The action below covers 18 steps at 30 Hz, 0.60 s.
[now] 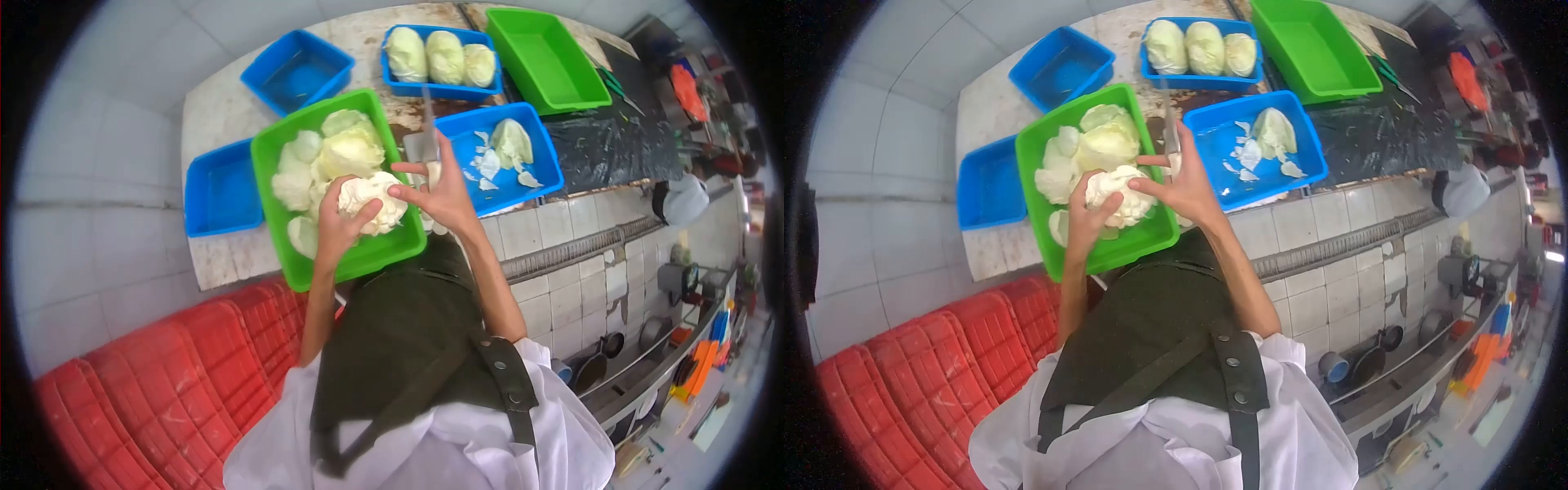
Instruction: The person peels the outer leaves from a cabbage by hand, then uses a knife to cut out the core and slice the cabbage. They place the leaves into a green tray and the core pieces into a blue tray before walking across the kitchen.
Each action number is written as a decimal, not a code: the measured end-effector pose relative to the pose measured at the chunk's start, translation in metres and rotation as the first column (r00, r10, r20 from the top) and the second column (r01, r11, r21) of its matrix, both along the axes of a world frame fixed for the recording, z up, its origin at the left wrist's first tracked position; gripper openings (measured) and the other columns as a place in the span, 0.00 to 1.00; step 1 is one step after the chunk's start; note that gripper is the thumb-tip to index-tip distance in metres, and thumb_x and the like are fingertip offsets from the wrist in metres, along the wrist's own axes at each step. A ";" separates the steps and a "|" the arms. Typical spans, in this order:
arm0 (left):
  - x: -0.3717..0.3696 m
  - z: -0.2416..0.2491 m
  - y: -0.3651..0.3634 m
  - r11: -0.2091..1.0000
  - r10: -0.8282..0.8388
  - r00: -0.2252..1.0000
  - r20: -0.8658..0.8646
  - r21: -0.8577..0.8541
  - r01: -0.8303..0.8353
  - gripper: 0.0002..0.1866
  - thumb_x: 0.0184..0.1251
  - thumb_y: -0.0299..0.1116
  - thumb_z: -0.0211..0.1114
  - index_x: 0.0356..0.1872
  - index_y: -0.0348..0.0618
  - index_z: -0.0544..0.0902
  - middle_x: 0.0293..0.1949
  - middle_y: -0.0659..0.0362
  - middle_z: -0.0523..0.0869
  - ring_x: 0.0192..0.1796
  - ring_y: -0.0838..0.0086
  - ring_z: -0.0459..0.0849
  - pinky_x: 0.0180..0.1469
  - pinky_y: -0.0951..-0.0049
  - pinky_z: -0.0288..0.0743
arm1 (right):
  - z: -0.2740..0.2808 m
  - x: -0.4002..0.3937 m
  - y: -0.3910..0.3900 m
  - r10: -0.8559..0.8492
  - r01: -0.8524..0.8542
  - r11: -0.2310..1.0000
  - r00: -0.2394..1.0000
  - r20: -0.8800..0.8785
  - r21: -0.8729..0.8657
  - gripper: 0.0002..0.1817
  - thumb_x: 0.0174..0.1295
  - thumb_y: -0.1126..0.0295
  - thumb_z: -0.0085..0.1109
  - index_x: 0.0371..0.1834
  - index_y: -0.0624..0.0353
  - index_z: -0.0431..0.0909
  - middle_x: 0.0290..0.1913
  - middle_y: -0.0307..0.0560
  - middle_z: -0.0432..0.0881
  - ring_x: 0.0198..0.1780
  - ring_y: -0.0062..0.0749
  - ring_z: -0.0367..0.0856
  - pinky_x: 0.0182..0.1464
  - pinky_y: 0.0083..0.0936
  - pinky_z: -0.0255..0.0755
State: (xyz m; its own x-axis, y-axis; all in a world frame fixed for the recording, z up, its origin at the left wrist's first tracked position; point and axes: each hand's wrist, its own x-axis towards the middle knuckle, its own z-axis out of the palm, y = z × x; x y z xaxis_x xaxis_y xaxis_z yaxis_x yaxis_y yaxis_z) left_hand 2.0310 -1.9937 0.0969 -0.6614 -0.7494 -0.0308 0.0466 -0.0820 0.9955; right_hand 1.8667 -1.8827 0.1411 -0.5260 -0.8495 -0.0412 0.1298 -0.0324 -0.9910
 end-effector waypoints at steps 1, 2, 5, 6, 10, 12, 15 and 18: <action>-0.005 0.001 0.004 0.994 -0.018 1.000 0.018 -0.111 0.020 0.23 0.61 0.38 0.74 0.53 0.37 0.77 0.42 0.58 0.84 0.32 0.81 0.84 0.21 0.82 0.73 | -0.005 -0.004 0.004 -0.017 0.017 1.000 1.000 -0.007 0.007 0.55 0.49 0.77 0.78 0.77 0.58 0.48 0.66 0.55 0.68 0.55 0.35 0.83 0.43 0.23 0.83; -0.006 0.005 0.008 0.999 -0.010 0.984 0.176 -0.046 0.018 0.23 0.61 0.39 0.75 0.50 0.36 0.79 0.38 0.60 0.85 0.28 0.82 0.83 0.18 0.83 0.69 | -0.015 -0.006 0.006 -0.033 0.032 0.998 0.999 -0.025 -0.046 0.53 0.50 0.77 0.78 0.76 0.62 0.49 0.66 0.55 0.68 0.53 0.34 0.84 0.42 0.22 0.83; -0.023 0.015 0.020 1.000 -0.017 0.972 0.234 0.023 0.012 0.22 0.61 0.41 0.75 0.49 0.37 0.79 0.34 0.61 0.85 0.27 0.82 0.83 0.18 0.83 0.69 | -0.038 -0.007 0.010 -0.101 0.105 0.986 0.994 0.036 -0.132 0.46 0.50 0.79 0.76 0.72 0.65 0.57 0.63 0.51 0.71 0.48 0.30 0.85 0.41 0.23 0.83; -0.028 0.012 0.021 1.000 -0.024 0.972 0.232 0.022 0.020 0.22 0.61 0.41 0.75 0.49 0.37 0.79 0.34 0.61 0.85 0.27 0.82 0.83 0.18 0.83 0.69 | -0.040 -0.005 0.011 -0.187 0.188 0.970 0.982 0.022 -0.154 0.45 0.51 0.80 0.76 0.72 0.63 0.59 0.63 0.51 0.71 0.46 0.29 0.85 0.42 0.23 0.82; -0.049 -0.004 0.028 0.973 0.002 0.987 0.158 0.228 -0.038 0.21 0.64 0.45 0.71 0.49 0.41 0.80 0.34 0.62 0.86 0.26 0.83 0.83 0.16 0.84 0.68 | -0.037 -0.006 0.019 -0.285 0.292 0.953 0.955 0.084 -0.085 0.39 0.54 0.83 0.71 0.69 0.60 0.63 0.49 0.47 0.80 0.40 0.25 0.84 0.41 0.22 0.80; -0.059 -0.005 0.037 0.954 0.042 0.990 0.134 0.289 -0.080 0.21 0.63 0.46 0.72 0.47 0.40 0.80 0.34 0.61 0.86 0.26 0.83 0.82 0.16 0.83 0.67 | -0.029 -0.009 0.027 -0.287 0.287 0.958 0.953 0.102 0.017 0.38 0.54 0.84 0.70 0.69 0.60 0.63 0.42 0.44 0.83 0.40 0.25 0.84 0.41 0.22 0.80; -0.069 0.000 0.043 0.961 0.117 0.987 0.106 0.239 -0.140 0.21 0.63 0.46 0.72 0.47 0.40 0.80 0.33 0.62 0.85 0.25 0.83 0.81 0.15 0.83 0.66 | -0.021 -0.014 0.037 -0.269 0.291 0.956 0.924 0.274 -0.043 0.37 0.57 0.84 0.67 0.70 0.59 0.62 0.31 0.38 0.82 0.32 0.21 0.81 0.31 0.19 0.76; -0.075 -0.005 0.031 0.969 0.118 0.988 0.099 0.208 -0.136 0.24 0.66 0.51 0.68 0.50 0.40 0.79 0.32 0.62 0.85 0.23 0.83 0.80 0.14 0.83 0.65 | -0.022 -0.022 0.052 -0.188 0.236 0.970 0.884 0.428 -0.062 0.36 0.60 0.81 0.65 0.72 0.59 0.61 0.29 0.37 0.81 0.23 0.16 0.74 0.21 0.18 0.67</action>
State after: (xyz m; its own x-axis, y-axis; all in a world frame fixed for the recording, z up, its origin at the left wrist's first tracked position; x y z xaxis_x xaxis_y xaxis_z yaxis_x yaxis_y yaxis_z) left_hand 1.9561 -1.9625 0.0918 -0.5491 -0.7971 -0.2510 -0.0140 -0.2915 0.9565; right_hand 1.8444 -1.8306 0.1195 -0.6493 -0.7311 -0.2094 0.5066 -0.2104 -0.8361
